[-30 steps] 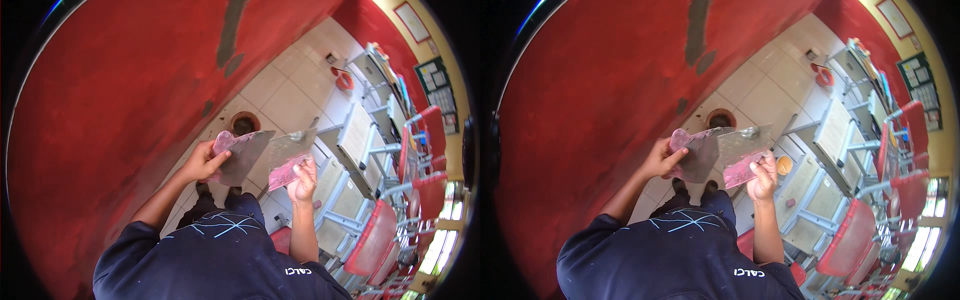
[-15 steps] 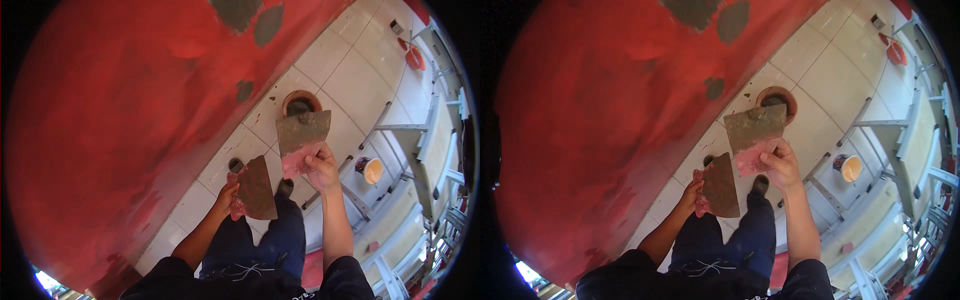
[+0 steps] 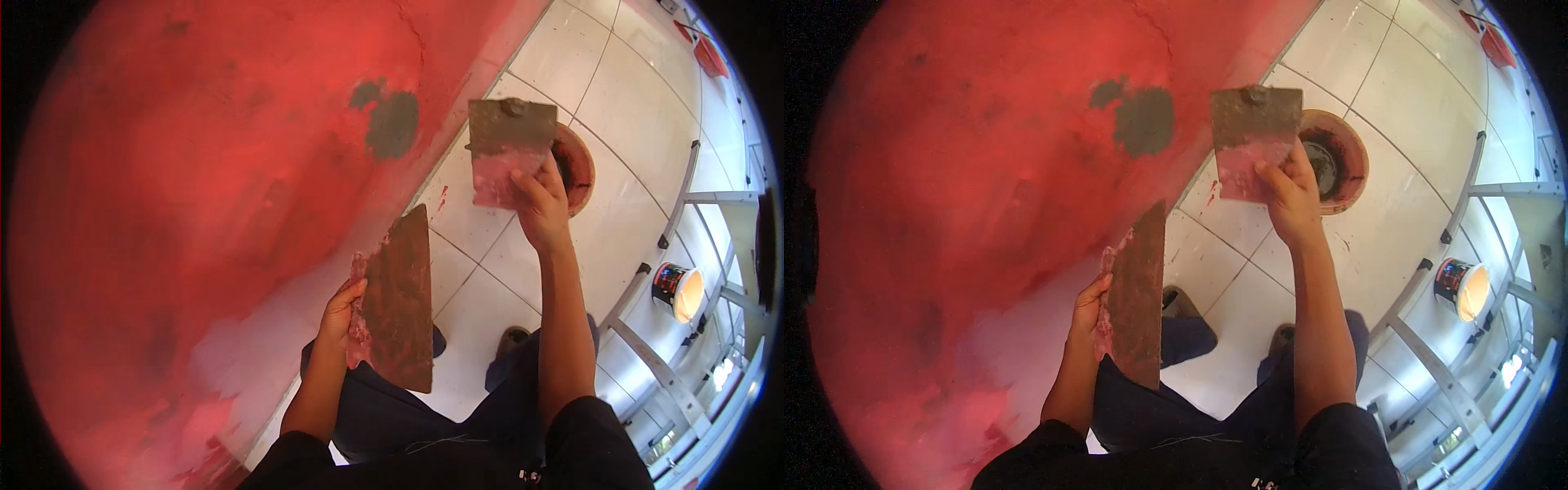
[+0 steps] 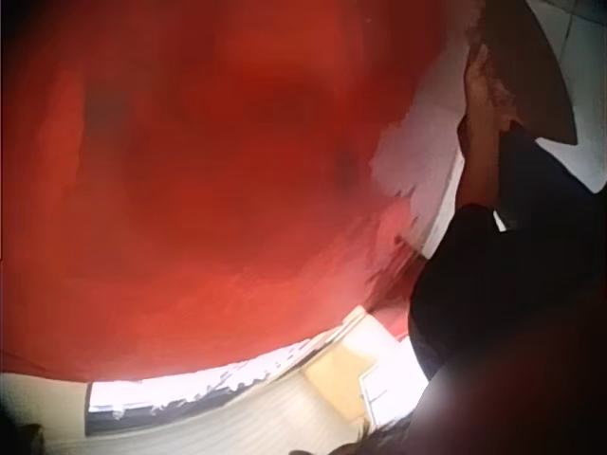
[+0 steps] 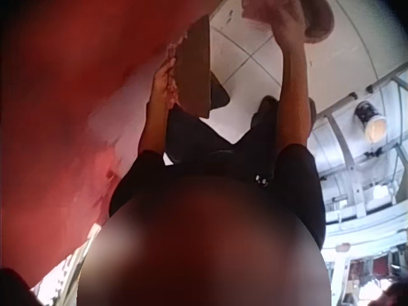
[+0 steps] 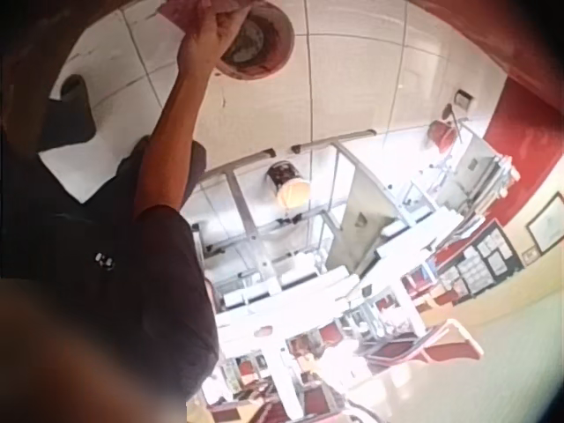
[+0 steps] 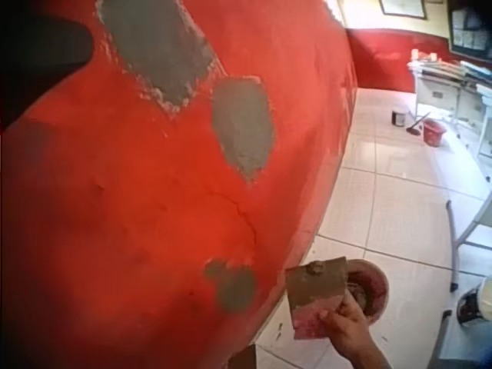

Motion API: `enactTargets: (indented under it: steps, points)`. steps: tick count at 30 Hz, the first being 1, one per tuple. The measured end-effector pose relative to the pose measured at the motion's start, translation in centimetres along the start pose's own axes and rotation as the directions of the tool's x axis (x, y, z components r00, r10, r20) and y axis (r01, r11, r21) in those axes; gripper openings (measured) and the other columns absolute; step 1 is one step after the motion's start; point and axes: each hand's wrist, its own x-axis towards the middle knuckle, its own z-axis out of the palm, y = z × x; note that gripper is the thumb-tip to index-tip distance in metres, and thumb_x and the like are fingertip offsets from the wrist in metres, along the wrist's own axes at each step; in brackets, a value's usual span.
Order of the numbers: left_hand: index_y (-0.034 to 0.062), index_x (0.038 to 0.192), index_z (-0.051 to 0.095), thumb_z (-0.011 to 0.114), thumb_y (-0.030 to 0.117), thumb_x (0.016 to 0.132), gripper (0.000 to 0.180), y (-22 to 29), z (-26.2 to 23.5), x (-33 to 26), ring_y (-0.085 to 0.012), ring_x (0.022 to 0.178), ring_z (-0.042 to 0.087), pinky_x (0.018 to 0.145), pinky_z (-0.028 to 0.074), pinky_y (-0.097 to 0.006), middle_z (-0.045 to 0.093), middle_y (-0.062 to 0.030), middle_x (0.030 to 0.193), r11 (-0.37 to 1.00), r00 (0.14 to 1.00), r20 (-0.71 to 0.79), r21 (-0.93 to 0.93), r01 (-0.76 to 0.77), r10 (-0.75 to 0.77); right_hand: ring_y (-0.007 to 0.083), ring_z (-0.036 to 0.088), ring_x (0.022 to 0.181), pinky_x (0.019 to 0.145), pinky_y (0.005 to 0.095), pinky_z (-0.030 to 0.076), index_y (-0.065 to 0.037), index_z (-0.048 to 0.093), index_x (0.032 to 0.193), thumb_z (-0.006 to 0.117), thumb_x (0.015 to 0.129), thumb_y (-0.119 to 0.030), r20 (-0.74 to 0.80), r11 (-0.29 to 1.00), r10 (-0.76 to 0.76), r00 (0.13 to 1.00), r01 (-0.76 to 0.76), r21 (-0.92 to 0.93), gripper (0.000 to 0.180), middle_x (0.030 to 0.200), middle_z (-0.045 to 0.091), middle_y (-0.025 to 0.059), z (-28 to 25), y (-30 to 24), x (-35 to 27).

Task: The person patches a damaged area on a red wall by applying putty with a scraper or putty knife.

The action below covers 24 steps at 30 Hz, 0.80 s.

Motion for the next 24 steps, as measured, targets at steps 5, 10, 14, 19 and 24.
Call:
enactTargets:
  steps: [5,10,14,19,24]
  points:
    - [-0.0013,0.116,0.052,0.053,0.012,0.084,0.035,-4.6,-0.7,-0.1,-0.0195,0.102,0.056,0.089,0.043,-0.031,0.058,-0.0099,0.112,0.986,0.99,-0.049,-0.091,-0.137,0.133,0.0132,0.059,0.085,0.077,0.028,0.05,-0.001,0.04,0.126,0.041,0.085,0.007,-0.005,0.954,-0.182,0.983,0.175,-0.245,0.042,0.112,0.055,0.0082,-3.2,11.7,-0.1]
    - [-0.0011,0.113,0.054,0.052,0.013,0.085,0.032,-4.6,1.4,-5.3,-0.0248,0.096,0.059,0.088,0.046,-0.037,0.059,-0.0137,0.111,0.873,0.979,-0.081,-0.443,-0.206,0.19,0.0231,0.053,0.107,0.091,0.0308,0.042,-0.004,0.038,0.132,0.04,0.079,0.01,0.012,0.719,-0.516,0.856,0.441,-0.538,0.055,0.121,0.051,0.0154,-1.5,19.3,0.5]
    - [-0.0011,0.114,0.053,0.051,0.013,0.085,0.032,-5.2,-0.2,-6.9,-0.0259,0.098,0.059,0.09,0.045,-0.037,0.059,-0.0146,0.112,0.863,0.952,0.081,-0.452,-0.228,0.294,0.033,0.045,0.118,0.097,0.0345,0.037,-0.001,0.044,0.127,0.04,0.075,0.014,0.157,0.519,-0.587,0.794,0.518,-0.68,0.054,0.127,0.045,0.0209,1.3,18.7,0.0]
    - [-0.0016,0.117,0.051,0.049,0.013,0.086,0.035,-5.9,0.6,-8.2,-0.027,0.1,0.058,0.09,0.045,-0.038,0.058,-0.0152,0.114,0.843,0.942,-0.059,-0.43,-0.322,0.33,0.0376,0.039,0.122,0.1,0.0379,0.035,0.0,0.045,0.126,0.041,0.072,0.017,0.235,0.313,-0.643,0.728,0.531,-0.787,0.056,0.132,0.038,0.023,-0.1,19.8,0.6]
    - [-0.0025,0.117,0.05,0.049,0.014,0.086,0.035,-6.7,0.5,-8.1,-0.0268,0.1,0.058,0.09,0.045,-0.038,0.057,-0.0158,0.114,0.831,0.917,-0.023,-0.416,-0.37,0.397,0.0371,0.036,0.124,0.102,0.0389,0.032,-0.001,0.046,0.126,0.041,0.071,0.017,0.248,0.275,-0.671,0.699,0.545,-0.792,0.058,0.133,0.038,0.0226,0.4,20.6,2.0]
